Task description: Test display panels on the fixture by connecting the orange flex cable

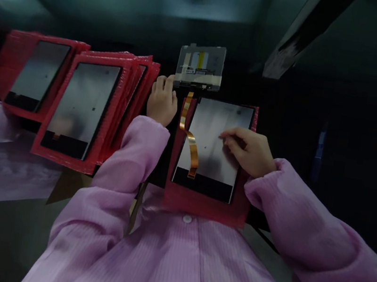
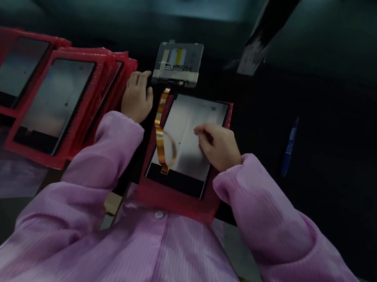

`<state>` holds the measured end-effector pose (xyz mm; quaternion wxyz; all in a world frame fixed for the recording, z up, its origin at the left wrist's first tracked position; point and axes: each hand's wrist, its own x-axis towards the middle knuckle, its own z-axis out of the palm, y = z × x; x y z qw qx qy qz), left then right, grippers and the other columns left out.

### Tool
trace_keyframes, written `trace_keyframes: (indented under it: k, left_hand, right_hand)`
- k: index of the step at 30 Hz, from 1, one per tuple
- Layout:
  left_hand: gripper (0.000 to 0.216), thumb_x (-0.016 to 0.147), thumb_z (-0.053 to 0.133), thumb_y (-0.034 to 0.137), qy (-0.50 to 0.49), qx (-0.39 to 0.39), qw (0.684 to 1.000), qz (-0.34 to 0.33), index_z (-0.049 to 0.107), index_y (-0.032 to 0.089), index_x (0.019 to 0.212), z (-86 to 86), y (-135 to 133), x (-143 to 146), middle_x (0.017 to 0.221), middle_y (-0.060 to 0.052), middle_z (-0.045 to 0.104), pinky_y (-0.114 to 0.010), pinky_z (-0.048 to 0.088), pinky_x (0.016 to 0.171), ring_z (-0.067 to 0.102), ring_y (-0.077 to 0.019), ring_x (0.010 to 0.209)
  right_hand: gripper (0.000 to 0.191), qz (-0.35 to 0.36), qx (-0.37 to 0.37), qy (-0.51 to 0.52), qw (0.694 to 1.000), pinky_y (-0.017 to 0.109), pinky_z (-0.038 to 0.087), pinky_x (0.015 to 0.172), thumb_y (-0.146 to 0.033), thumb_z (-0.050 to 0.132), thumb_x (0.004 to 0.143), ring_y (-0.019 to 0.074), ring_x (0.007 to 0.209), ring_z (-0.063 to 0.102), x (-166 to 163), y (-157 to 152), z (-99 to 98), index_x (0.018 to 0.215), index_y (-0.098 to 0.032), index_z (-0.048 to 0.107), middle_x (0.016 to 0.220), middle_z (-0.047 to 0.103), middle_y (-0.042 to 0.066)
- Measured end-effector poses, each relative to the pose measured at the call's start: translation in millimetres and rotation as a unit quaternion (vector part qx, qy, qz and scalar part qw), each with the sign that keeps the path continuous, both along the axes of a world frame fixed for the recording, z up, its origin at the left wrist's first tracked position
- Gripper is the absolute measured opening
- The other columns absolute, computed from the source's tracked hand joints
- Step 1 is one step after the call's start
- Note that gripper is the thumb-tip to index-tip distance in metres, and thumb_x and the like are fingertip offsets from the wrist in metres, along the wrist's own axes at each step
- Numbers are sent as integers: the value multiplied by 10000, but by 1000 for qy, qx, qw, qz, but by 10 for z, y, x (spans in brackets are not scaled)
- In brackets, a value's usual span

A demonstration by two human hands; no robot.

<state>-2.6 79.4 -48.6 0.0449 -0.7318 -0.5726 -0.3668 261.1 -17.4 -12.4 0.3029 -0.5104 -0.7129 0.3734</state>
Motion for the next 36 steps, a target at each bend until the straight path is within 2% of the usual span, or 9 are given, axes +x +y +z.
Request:
trace_keyframes:
  k: [2, 4, 9, 13, 19, 24, 36]
  left_hand:
    - [371, 781, 558, 149, 1, 6, 1000, 4, 584, 218, 1144, -107, 152, -36, 1050, -123, 580, -545, 434, 917, 531, -313, 1021]
    - [401, 759, 552, 119, 11, -8, 1000, 4, 597, 222, 1144, -124, 188, -57, 1027, -120, 580, -549, 428, 915, 525, -313, 1001]
    - [434, 795, 491, 118, 45, -82, 995, 23, 563, 202, 1214, 51, 97, 2, 1130, -126, 558, -494, 385, 1002, 493, -302, 1092]
    - [462, 796, 428, 68, 54, -130, 989, 39, 525, 147, 1240, 133, 199, 73, 1210, -132, 539, -429, 328, 1076, 455, -278, 1185]
    - [460, 818, 401, 55, 50, -138, 988, 47, 550, 176, 1236, 141, 425, 116, 1163, -117, 534, -436, 351, 1054, 478, -272, 1155]
    - [390, 881, 398, 125, 46, -155, 986, 36, 573, 183, 1225, 151, 436, 116, 1168, -146, 515, -479, 337, 1055, 473, -306, 1169]
    - [352, 880, 432, 184, 13, -143, 989, 19, 615, 159, 1181, 122, 441, 134, 1130, -171, 521, -538, 332, 1044, 450, -354, 1191]
  right_hand:
    - [182, 6, 5, -6, 1000, 262, 488, 643, -156, 510, 856, 146, 705, 640, 4, 6, 3, 948, -166, 667, 792, 675, 28]
    - [186, 13, 17, -15, 1000, 261, 484, 659, -144, 506, 855, 143, 722, 639, 9, 14, 4, 943, -162, 669, 820, 678, 31]
    - [201, 20, 43, -31, 998, 248, 476, 689, -117, 498, 844, 131, 736, 627, 23, 27, 1, 928, -170, 673, 850, 678, 23]
    - [205, 19, 39, -32, 999, 245, 478, 690, -122, 488, 855, 131, 729, 626, 25, 29, -5, 927, -182, 669, 845, 676, 17]
    - [202, 22, 39, -31, 999, 240, 469, 688, -92, 499, 848, 126, 721, 614, 21, 34, -3, 925, -172, 668, 833, 670, 15]
    - [196, 23, 48, -31, 998, 235, 467, 689, -80, 507, 844, 120, 716, 608, 21, 41, -6, 909, -171, 669, 830, 670, 8]
    - [175, 18, 48, -32, 998, 235, 472, 733, -87, 512, 852, 126, 769, 622, -2, 46, 12, 918, -152, 661, 858, 680, 17]
